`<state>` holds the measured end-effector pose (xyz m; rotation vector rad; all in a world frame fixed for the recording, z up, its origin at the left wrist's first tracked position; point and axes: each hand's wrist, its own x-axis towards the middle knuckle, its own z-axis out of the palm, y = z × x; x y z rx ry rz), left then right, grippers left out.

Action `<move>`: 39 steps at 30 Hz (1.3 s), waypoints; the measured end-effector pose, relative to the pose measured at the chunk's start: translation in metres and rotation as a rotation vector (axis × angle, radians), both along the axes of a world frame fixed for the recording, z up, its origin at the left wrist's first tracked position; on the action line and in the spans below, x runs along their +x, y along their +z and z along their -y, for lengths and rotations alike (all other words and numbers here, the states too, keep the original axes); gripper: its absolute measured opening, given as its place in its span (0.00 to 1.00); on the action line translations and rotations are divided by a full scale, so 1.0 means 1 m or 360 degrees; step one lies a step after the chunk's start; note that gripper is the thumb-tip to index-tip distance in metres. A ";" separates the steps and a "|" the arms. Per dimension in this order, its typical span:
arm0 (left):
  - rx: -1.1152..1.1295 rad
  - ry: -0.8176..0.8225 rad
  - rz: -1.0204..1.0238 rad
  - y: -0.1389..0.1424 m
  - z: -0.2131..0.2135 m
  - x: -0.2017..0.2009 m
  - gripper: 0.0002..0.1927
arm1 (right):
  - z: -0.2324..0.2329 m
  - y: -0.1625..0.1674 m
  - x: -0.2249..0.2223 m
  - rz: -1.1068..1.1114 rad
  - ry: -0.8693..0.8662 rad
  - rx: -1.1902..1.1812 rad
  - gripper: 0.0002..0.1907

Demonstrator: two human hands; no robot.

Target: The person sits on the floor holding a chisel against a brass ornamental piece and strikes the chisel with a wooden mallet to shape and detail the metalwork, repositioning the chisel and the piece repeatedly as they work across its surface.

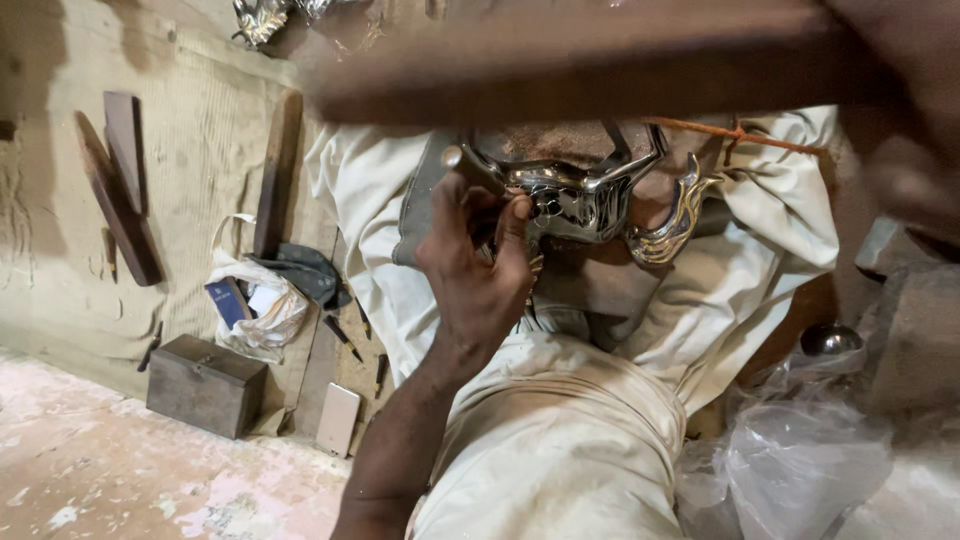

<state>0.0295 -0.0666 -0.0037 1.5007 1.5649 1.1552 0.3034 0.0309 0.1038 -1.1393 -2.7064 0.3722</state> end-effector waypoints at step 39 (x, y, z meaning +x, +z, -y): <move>0.0044 -0.0555 -0.0353 0.027 -0.024 0.046 0.35 | 0.037 0.002 0.067 0.0286 -0.0672 -0.0448 0.40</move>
